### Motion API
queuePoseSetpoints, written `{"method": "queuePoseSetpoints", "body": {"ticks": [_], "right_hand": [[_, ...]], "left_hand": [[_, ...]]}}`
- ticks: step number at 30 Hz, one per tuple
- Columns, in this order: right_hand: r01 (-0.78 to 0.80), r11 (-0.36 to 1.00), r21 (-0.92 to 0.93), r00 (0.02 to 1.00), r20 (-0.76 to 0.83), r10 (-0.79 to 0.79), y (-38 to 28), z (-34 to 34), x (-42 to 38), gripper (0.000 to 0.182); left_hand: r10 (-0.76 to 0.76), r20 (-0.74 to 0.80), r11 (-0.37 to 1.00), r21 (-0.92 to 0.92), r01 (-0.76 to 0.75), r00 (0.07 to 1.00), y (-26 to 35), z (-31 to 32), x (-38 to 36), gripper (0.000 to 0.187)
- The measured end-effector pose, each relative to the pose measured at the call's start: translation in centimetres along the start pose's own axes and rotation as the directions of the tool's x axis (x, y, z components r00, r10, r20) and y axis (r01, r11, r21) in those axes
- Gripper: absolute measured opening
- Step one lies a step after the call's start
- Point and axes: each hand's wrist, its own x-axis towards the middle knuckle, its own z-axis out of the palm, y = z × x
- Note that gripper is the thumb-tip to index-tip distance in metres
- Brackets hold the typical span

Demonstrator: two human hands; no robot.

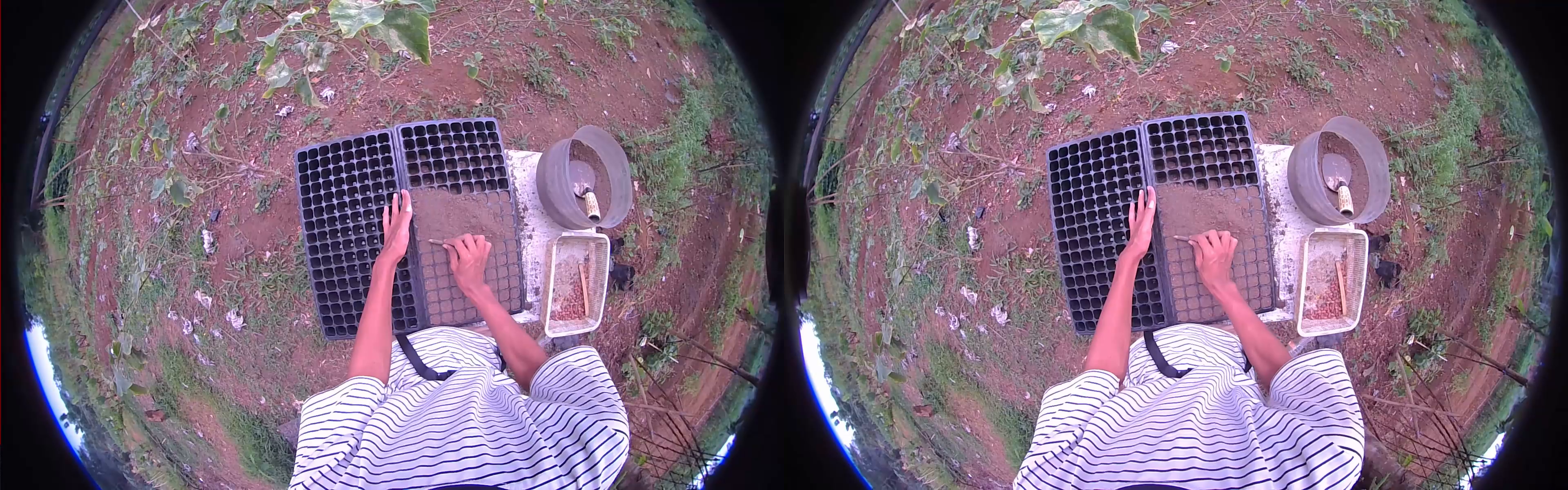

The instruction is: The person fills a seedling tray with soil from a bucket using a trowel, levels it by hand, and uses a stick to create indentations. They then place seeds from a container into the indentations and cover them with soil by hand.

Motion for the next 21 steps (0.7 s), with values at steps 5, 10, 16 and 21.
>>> {"method": "queuePoseSetpoints", "body": {"ticks": [5,10,16,21], "right_hand": [[0.009,0.997,-0.083,1.0,-0.003,-0.01,0.1,1.3,1.1,0.008],[-0.004,0.996,-0.091,0.998,-0.067,-0.002,0.6,4.2,5.5,0.009],[-0.021,0.994,-0.106,0.995,-0.099,0.011,1.4,5.7,9.9,0.012],[-0.098,0.994,-0.047,0.995,-0.031,0.097,2.4,5.7,13.0,0.014]], "left_hand": [[-0.007,0.015,0.996,0.084,0.006,1.0,0.5,-0.1,0.1,0.059],[0.044,-0.038,0.988,0.15,-0.038,0.998,1.4,-0.1,-0.9,0.061],[-0.011,-0.261,0.942,0.32,0.098,0.965,2.5,0.5,-5.9,0.072],[-0.062,-0.349,0.856,0.463,0.23,0.935,1.2,1.3,-10.7,0.083]]}}
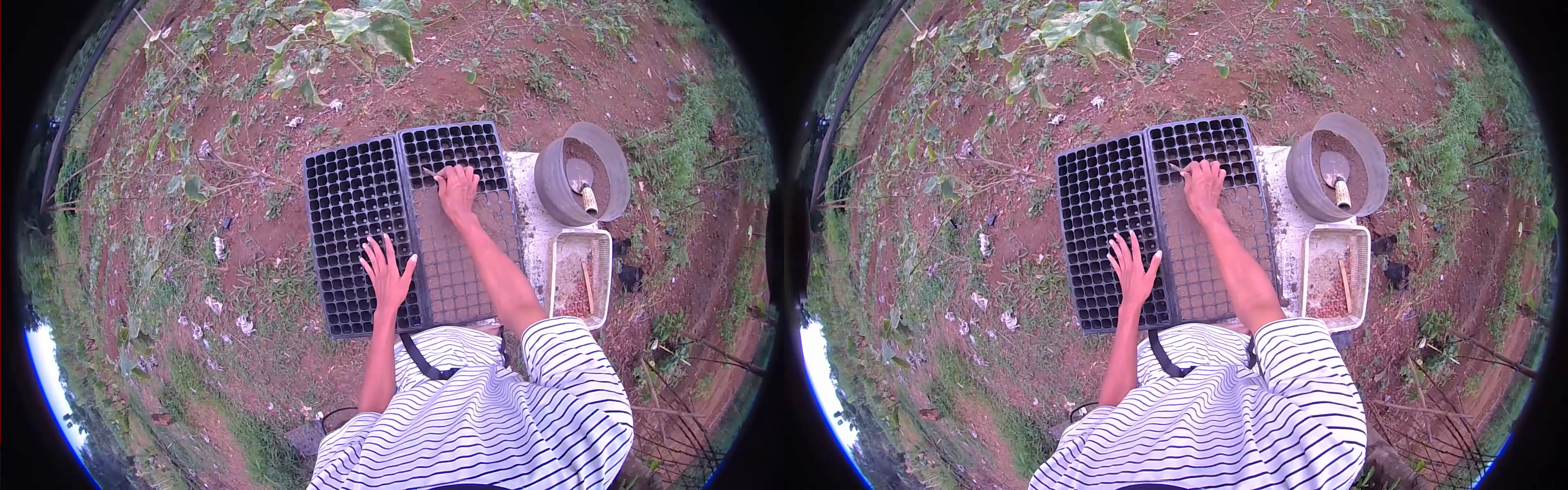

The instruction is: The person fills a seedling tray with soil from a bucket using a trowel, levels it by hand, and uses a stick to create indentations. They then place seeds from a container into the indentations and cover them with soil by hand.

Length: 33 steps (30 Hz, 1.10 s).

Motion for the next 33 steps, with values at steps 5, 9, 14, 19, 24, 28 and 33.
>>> {"method": "queuePoseSetpoints", "body": {"ticks": [5,9,14,19,24,28,33], "right_hand": [[-0.056,0.997,0.058,0.991,0.121,0.048,0.2,-2.7,1.5,0.016],[-0.055,0.979,0.194,0.91,0.414,-0.031,0.7,-4.6,1.4,0.019],[0.07,0.997,0.044,0.846,0.527,-0.083,-0.5,-5.5,1.8,0.017],[0.13,0.99,0.051,0.836,0.531,-0.137,0.1,-2.9,1.7,0.017],[0.121,0.991,0.059,0.867,0.48,-0.134,0.0,-1.7,0.8,0.016],[0.077,0.994,0.083,0.901,0.422,-0.105,-0.2,-1.3,-0.1,0.015],[-0.169,0.96,0.223,0.911,0.406,0.066,-0.1,-3.0,1.1,0.019]], "left_hand": [[-0.044,0.098,0.996,0.08,0.036,0.994,-1.8,1.3,-1.8,0.082],[-0.054,0.106,0.996,0.078,0.046,0.993,-2.1,1.9,-1.6,0.082],[-0.042,0.088,0.994,0.104,0.033,0.995,-2.2,2.2,-1.8,0.082],[-0.043,0.079,0.994,0.099,0.035,0.996,-2.2,2.2,-1.6,0.082],[-0.02,0.001,0.994,0.108,0.02,1.0,-2.3,2.6,-1.7,0.081],[-0.009,-0.016,0.993,0.121,0.01,1.0,-2.4,2.8,-1.8,0.082],[-0.011,0.008,0.993,0.122,0.01,1.0,-2.4,2.6,-1.5,0.082]]}}
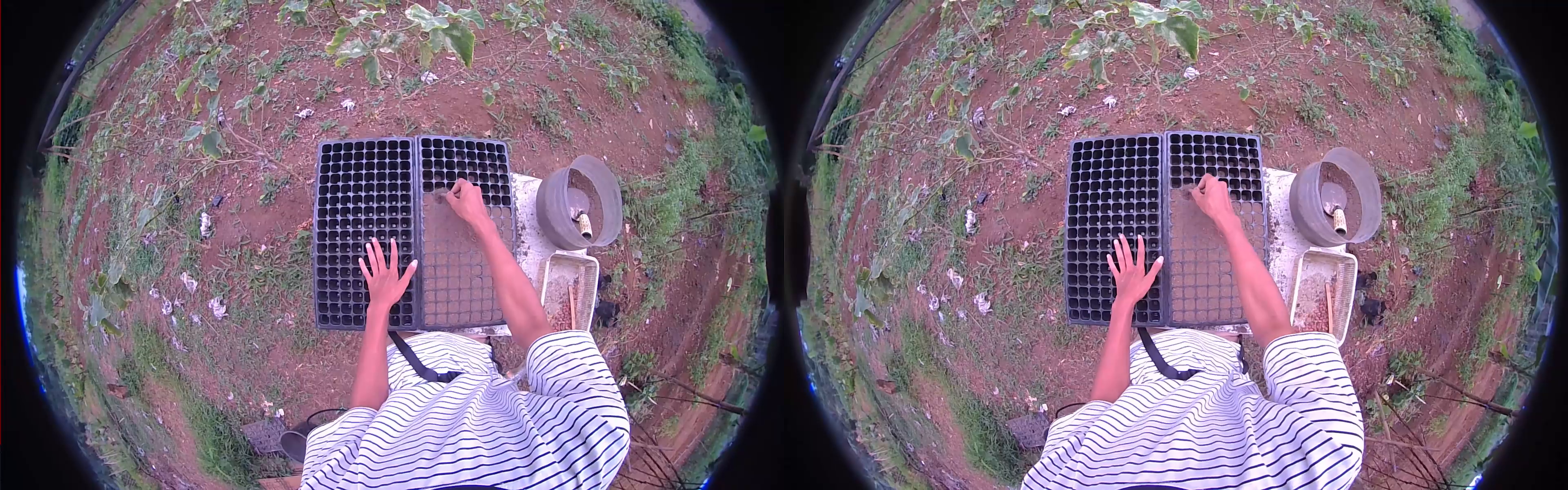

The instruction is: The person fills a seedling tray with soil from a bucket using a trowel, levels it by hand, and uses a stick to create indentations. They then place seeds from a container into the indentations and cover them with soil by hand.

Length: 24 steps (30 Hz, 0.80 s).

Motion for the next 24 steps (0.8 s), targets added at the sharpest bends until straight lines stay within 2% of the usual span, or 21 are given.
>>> {"method": "queuePoseSetpoints", "body": {"ticks": [1,4,6,10,11,12,14,16,19,23,24], "right_hand": [[0.036,0.998,-0.044,0.999,0.015,-0.035,0.0,-0.4,0.3,0.018],[0.069,0.989,-0.134,0.997,0.032,-0.066,-0.1,-0.5,0.3,0.017],[0.18,0.957,-0.228,0.984,0.045,-0.174,0.8,1.1,0.4,0.015],[0.109,0.974,-0.198,0.994,0.018,-0.107,0.9,2.3,0.7,0.014],[0.108,0.974,-0.198,0.994,0.018,-0.106,0.8,2.1,0.6,0.014],[0.087,0.98,-0.179,0.996,-0.016,-0.092,0.1,1.3,0.6,0.015],[0.07,0.985,-0.16,0.996,-0.044,-0.078,-0.8,0.4,0.6,0.015],[0.007,0.986,-0.168,1.0,0.028,-0.003,-0.9,-0.2,0.9,0.016],[0.053,0.982,-0.184,0.997,0.063,-0.042,-0.3,1.2,0.4,0.019],[0.027,0.982,-0.186,1.0,0.01,-0.025,0.1,2.3,0.2,0.021],[-0.026,0.987,-0.157,1.0,0.0,0.026,-0.3,1.8,0.0,0.02]], "left_hand": [[-0.01,0.053,1.0,-0.007,0.01,0.999,0.1,-0.1,-0.2,0.082],[-0.025,0.07,0.999,-0.019,0.026,0.997,0.3,-0.4,-0.2,0.082],[-0.025,0.073,0.999,-0.022,0.027,0.997,0.3,-0.5,-0.2,0.082],[-0.011,0.06,0.999,-0.031,0.013,0.998,0.0,-0.1,-0.2,0.082],[0.009,-0.006,1.0,-0.019,-0.009,1.0,-0.1,0.3,-0.2,0.082],[0.008,-0.006,1.0,-0.02,-0.008,1.0,-0.1,0.3,-0.2,0.082],[-0.004,0.019,1.0,-0.025,0.004,1.0,0.0,0.1,-0.2,0.082],[-0.019,0.062,0.999,-0.038,0.021,0.998,0.1,-0.3,-0.1,0.082],[-0.031,0.105,0.998,-0.045,0.036,0.994,0.3,-0.6,0.0,0.083],[-0.027,0.114,0.999,-0.035,0.031,0.993,0.2,-0.7,0.0,0.082],[-0.025,0.112,0.999,-0.034,0.029,0.993,0.1,-0.5,-0.1,0.082]]}}
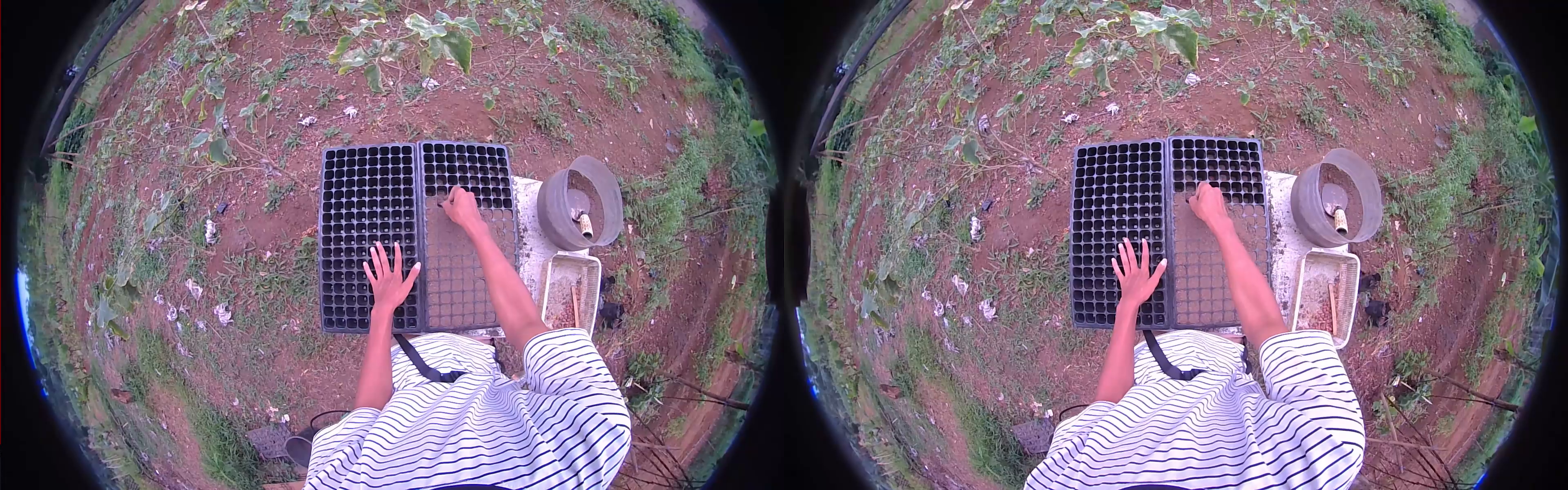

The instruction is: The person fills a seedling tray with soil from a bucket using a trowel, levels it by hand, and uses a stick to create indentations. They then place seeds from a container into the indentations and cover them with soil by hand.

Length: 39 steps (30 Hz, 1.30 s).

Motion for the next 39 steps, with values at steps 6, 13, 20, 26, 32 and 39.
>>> {"method": "queuePoseSetpoints", "body": {"ticks": [6,13,20,26,32,39], "right_hand": [[-0.064,0.985,0.162,0.995,-0.068,0.076,0.9,-3.5,-2.1,0.018],[0.188,0.976,0.106,0.962,-0.22,-0.161,1.7,-2.6,-3.1,0.01],[0.159,0.982,0.105,0.977,-0.162,-0.141,0.8,-1.0,-3.9,0.012],[0.179,0.978,0.111,0.963,-0.222,-0.151,0.8,-0.3,-3.7,0.01],[0.151,0.983,0.101,0.976,-0.175,-0.132,1.1,0.5,-3.8,0.007],[0.196,0.968,0.156,0.931,-0.339,-0.134,0.6,2.2,-12.5,0.01]], "left_hand": [[0.026,-0.059,1.0,0.009,-0.025,0.998,-0.3,0.6,0.1,0.083],[0.021,-0.035,1.0,-0.007,-0.021,0.999,-0.5,0.8,0.2,0.084],[0.026,-0.048,0.999,-0.022,-0.027,0.998,-0.6,0.8,0.2,0.084],[0.031,-0.053,0.999,-0.035,-0.033,0.998,-0.6,0.9,0.4,0.084],[0.008,-0.008,1.0,-0.025,-0.008,1.0,-0.4,0.3,0.3,0.084],[0.001,-0.006,1.0,-0.001,-0.001,1.0,-0.2,0.1,0.2,0.082]]}}
